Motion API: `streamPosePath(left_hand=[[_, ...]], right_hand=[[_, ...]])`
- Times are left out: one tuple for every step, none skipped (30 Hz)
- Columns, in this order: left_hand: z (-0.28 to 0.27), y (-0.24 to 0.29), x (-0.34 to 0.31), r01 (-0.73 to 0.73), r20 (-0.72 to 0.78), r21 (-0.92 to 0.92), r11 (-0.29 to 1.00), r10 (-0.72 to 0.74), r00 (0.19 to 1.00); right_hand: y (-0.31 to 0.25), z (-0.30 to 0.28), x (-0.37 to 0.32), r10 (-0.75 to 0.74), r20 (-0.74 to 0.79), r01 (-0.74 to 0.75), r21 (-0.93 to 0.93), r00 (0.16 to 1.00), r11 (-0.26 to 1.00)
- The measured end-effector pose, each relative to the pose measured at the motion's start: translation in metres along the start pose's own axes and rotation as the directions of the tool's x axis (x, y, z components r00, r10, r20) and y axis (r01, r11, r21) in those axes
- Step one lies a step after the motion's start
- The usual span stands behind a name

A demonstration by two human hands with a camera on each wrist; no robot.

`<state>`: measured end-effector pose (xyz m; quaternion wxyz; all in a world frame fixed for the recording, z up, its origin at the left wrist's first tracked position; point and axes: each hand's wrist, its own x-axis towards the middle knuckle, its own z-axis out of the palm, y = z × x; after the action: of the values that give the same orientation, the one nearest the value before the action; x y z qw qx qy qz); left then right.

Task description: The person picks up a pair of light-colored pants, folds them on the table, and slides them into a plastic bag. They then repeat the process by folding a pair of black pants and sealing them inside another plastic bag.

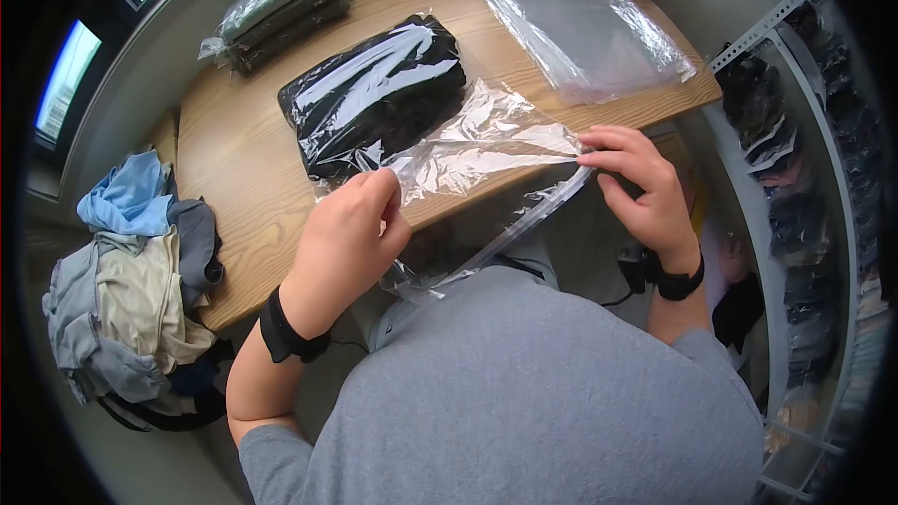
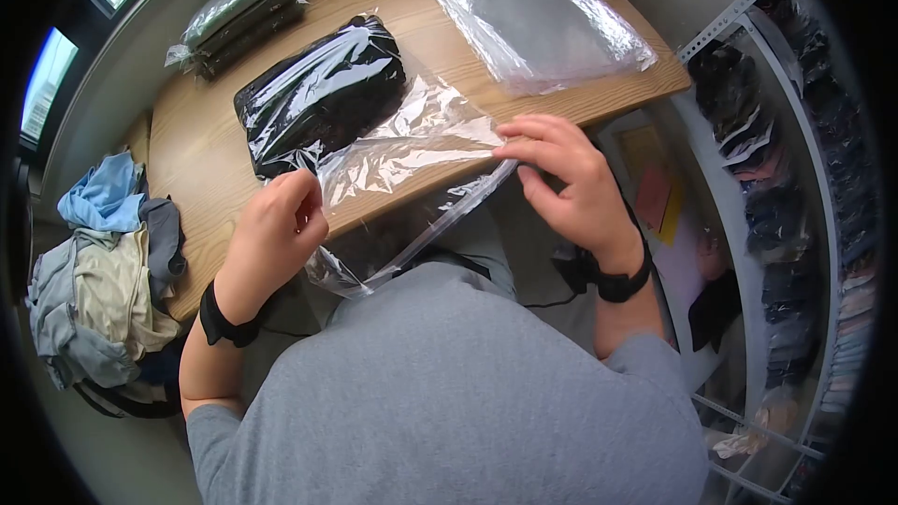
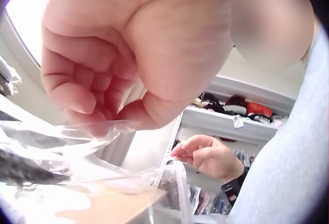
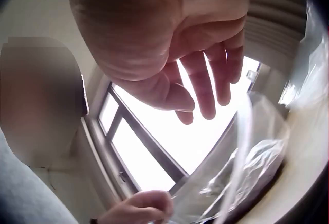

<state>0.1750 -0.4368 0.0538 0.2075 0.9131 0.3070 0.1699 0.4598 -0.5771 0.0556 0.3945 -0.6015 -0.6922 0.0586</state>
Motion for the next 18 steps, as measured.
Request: streamPosePath(left_hand=[[-0.004,0.004,0.006,0.029,-0.04,-0.12,0.992,-0.034,0.999],[-0.007,0.008,0.01,0.028,-0.047,-0.12,0.992,-0.034,0.998],[-0.01,0.013,0.014,0.035,-0.082,-0.169,0.985,-0.05,0.995],[-0.011,0.017,0.017,0.039,-0.118,-0.216,0.976,-0.065,0.991],[-0.009,0.022,0.018,0.037,-0.14,-0.249,0.968,-0.074,0.987],[-0.007,0.023,0.02,-0.038,-0.161,-0.276,0.96,-0.007,0.987],[-0.002,0.023,0.02,-0.097,-0.191,-0.282,0.954,0.044,0.981],[0.002,0.022,0.02,-0.156,-0.223,-0.287,0.945,0.093,0.97],[0.004,0.025,0.02,-0.184,-0.22,-0.315,0.931,0.117,0.968],[0.005,0.028,0.02,-0.211,-0.22,-0.342,0.916,0.14,0.965],[0.006,0.03,0.02,-0.218,-0.188,-0.355,0.909,0.159,0.969],[0.008,0.031,0.02,-0.234,-0.174,-0.383,0.894,0.179,0.968],[0.009,0.03,0.023,-0.268,-0.161,-0.41,0.872,0.22,0.962],[0.011,0.028,0.024,-0.299,-0.144,-0.44,0.847,0.263,0.954],[0.013,0.024,0.025,-0.302,-0.118,-0.478,0.825,0.28,0.953],[0.013,0.018,0.028,-0.306,-0.128,-0.482,0.821,0.28,0.951],[0.011,0.01,0.031,-0.296,-0.243,-0.42,0.858,0.209,0.947],[0.01,-0.001,0.034,-0.275,-0.356,-0.359,0.892,0.142,0.924]], right_hand=[[-0.015,-0.002,0.007,-0.029,0.097,0.017,0.119,0.995,0.993],[-0.027,0.0,0.012,-0.06,0.19,0.014,0.239,0.98,0.971],[-0.039,0.013,0.017,-0.104,0.279,0.041,0.225,0.955,0.973],[-0.051,0.026,0.026,-0.147,0.364,0.071,0.213,0.92,0.974],[-0.05,0.044,0.03,-0.134,0.439,0.074,0.152,0.889,0.986],[-0.035,0.065,0.033,-0.206,0.453,0.214,0.033,0.867,0.976],[-0.022,0.085,0.042,-0.209,0.435,0.249,-0.037,0.876,0.968],[-0.009,0.104,0.053,-0.213,0.418,0.282,-0.109,0.883,0.953],[0.006,0.125,0.065,-0.274,0.368,0.355,-0.17,0.888,0.919],[0.015,0.14,0.08,-0.34,0.323,0.422,-0.232,0.883,0.876],[0.01,0.139,0.098,-0.229,0.44,0.327,-0.161,0.868,0.931],[0.02,0.153,0.101,-0.294,0.422,0.444,-0.319,0.858,0.838],[0.023,0.162,0.11,-0.301,0.379,0.442,-0.371,0.875,0.817],[0.027,0.17,0.117,-0.305,0.335,0.431,-0.421,0.892,0.798],[0.032,0.176,0.125,-0.268,0.33,0.399,-0.442,0.905,0.804],[0.029,0.175,0.131,-0.278,0.319,0.408,-0.486,0.906,0.773],[0.026,0.172,0.131,-0.217,0.335,0.379,-0.562,0.917,0.735],[0.021,0.167,0.128,-0.154,0.343,0.349,-0.634,0.927,0.69]])
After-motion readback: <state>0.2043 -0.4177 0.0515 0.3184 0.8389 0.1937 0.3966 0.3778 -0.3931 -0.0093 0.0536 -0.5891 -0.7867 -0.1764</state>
